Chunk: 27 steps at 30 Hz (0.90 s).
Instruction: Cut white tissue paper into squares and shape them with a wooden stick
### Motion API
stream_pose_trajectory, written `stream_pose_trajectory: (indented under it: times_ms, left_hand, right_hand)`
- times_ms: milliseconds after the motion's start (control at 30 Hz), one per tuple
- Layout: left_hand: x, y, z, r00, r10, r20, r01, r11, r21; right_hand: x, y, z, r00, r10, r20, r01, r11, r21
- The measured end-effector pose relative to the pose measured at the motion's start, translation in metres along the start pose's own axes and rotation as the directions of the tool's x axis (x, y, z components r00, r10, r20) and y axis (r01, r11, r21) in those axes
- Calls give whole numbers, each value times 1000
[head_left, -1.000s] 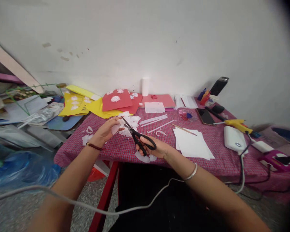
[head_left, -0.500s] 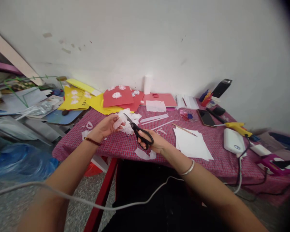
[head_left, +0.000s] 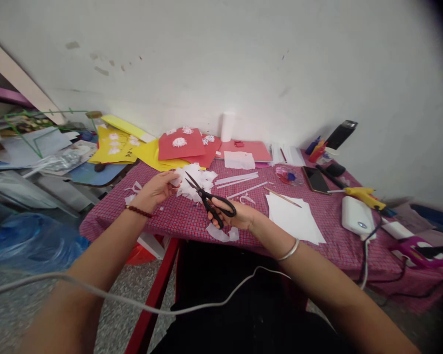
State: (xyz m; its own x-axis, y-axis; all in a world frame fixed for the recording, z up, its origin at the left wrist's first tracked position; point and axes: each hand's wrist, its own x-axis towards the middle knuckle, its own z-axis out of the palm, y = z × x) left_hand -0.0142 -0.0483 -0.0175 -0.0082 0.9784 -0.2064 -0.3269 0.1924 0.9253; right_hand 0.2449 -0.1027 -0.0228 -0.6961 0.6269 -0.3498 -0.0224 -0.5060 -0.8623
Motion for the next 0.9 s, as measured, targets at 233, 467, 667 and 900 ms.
stream_pose_trajectory:
  times_ms: [233, 467, 667, 900]
  left_hand:
    - [-3, -8, 14, 998, -60, 20, 59, 997, 51]
    - [2, -10, 17, 998, -37, 44, 33, 995, 95]
    - [1, -8, 17, 998, -38, 48, 35, 997, 70]
    - [-9, 3, 6, 992, -127, 20, 121, 975, 184]
  right_hand:
    - [3, 1, 1, 999, -28, -24, 27, 999, -40]
    - [3, 1, 3, 996, -76, -37, 76, 997, 4]
    - [2, 3, 5, 985, -166, -52, 164, 986, -44]
    - [2, 0, 3, 983, -168, -78, 165, 985, -47]
